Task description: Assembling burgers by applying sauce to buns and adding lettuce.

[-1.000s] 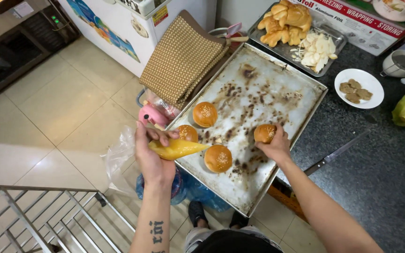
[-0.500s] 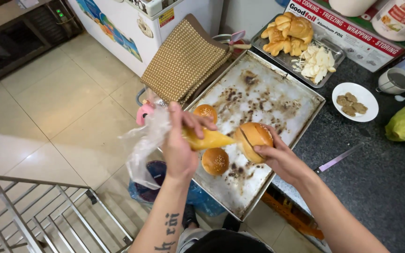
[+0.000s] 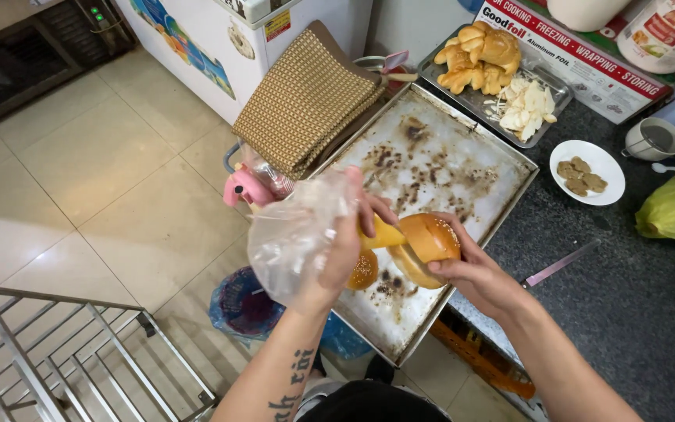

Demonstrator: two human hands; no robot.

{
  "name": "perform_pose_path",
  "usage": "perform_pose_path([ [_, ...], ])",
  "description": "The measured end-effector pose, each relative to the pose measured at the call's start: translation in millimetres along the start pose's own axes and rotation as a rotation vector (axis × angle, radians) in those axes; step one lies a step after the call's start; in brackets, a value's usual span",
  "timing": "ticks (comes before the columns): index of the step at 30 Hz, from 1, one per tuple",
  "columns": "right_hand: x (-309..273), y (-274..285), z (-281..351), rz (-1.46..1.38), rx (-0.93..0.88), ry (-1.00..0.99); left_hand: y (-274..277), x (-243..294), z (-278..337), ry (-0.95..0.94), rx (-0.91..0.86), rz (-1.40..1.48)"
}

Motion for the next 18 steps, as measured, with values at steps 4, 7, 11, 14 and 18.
perform_pose_path([
  [4, -15, -17, 4, -0.085, 0.007, -0.079, -1, -6, 12, 0.189, -0.07, 0.117],
  [7, -20, -21, 3, -0.103, -0.023, -0.106, 3, -28, 20, 0.284, -0.071, 0.595],
  [11, -15, -14, 1, -0.109, -0.038, -0.111, 4, -27, 25, 0.133, -0.133, 0.29],
  [14, -23, -15, 5, -0.136, 0.011, -0.138, 0, -11, 17, -0.006, -0.135, -0.277],
  [18, -23, -14, 6, -0.102, -0.048, -0.076, -2, 8, 9, -0.146, -0.124, -0.845],
])
Point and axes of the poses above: each hand's wrist, its own z-axis away from the middle knuckle, its own y-axis out of the back of the hand, x = y × z, the point moved 1 cm from there along -z, towards the middle knuckle
